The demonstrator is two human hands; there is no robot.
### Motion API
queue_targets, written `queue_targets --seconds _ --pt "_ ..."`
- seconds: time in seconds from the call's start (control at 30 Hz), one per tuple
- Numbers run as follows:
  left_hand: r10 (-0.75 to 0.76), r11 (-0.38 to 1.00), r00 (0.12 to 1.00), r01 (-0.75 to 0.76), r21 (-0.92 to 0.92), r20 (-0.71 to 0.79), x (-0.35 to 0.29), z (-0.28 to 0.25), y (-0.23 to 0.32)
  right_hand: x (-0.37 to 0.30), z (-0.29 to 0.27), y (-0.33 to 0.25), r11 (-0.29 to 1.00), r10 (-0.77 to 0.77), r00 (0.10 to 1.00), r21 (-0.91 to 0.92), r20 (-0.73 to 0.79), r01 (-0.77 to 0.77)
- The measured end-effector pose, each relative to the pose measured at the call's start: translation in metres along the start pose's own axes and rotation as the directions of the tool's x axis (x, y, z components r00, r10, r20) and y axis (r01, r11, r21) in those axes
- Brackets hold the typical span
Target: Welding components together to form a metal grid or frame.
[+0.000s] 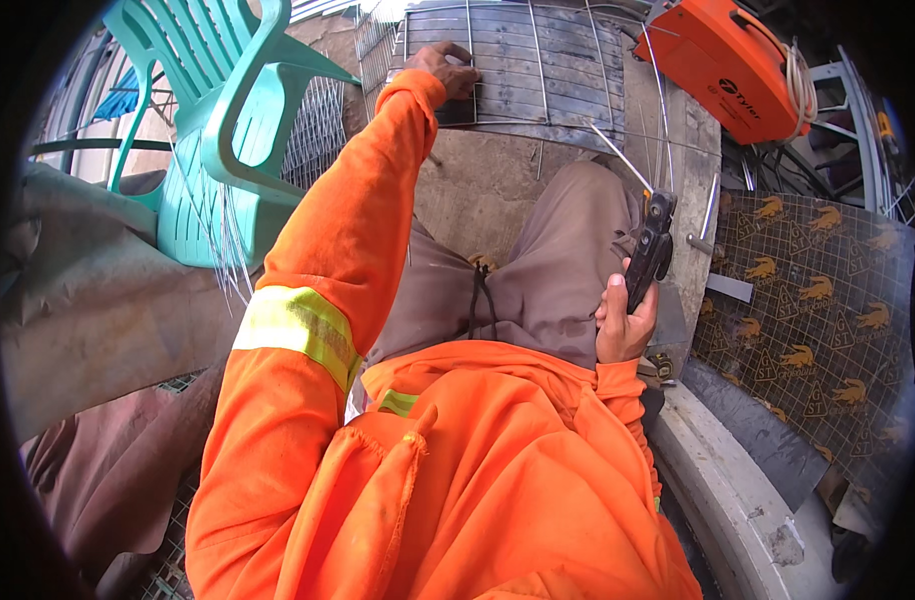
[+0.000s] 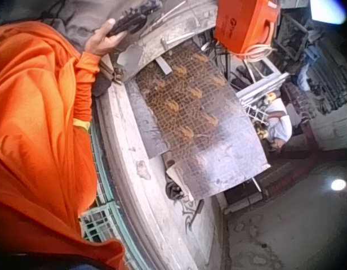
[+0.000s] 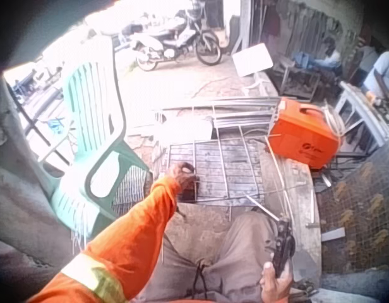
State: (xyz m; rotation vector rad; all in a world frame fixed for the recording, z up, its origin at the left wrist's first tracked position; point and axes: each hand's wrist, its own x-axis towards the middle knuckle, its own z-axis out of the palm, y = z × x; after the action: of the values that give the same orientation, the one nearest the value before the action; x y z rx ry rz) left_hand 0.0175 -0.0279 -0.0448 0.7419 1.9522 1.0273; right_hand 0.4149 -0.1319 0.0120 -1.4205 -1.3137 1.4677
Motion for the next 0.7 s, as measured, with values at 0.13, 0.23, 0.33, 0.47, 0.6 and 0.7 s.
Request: queue_targets --seconds 0.13,0.23,0.33,0.47,0.6,0.7 --pt "-0.013 1.000 1.000 0.013 -0.018 0.002 0.000 -0.003 -0.001 0.001 0.003 -0.001 1.000 -0.009 1.000 -0.003 -0.005 0.009" --pt "0.000 1.000 0.999 0.000 0.006 -0.041 -0.006 -0.001 0.004 0.001 0.002 0.000 1.000 0.004 1.000 0.007 0.004 -0.004" --pt "-0.026 0.989 0.997 0.036 0.142 -0.073 -0.017 0.001 0.019 0.000 0.001 0.001 1.000 0.000 1.000 -0.020 -0.013 0.000" --pt "-0.069 0.989 0.996 0.076 0.124 -0.062 -0.015 0.004 0.019 0.001 0.000 0.000 0.999 -0.018 1.000 -0.038 0.000 0.018" --pt "-0.047 0.983 0.993 0.065 0.171 -0.108 -0.008 0.010 0.008 -0.001 0.001 -0.002 0.999 -0.012 1.000 -0.044 -0.018 0.012" --pt "0.006 0.983 0.985 0.027 0.183 -0.174 0.010 0.007 -0.017 -0.002 0.006 -0.004 0.999 -0.005 1.000 -0.035 0.000 0.005"
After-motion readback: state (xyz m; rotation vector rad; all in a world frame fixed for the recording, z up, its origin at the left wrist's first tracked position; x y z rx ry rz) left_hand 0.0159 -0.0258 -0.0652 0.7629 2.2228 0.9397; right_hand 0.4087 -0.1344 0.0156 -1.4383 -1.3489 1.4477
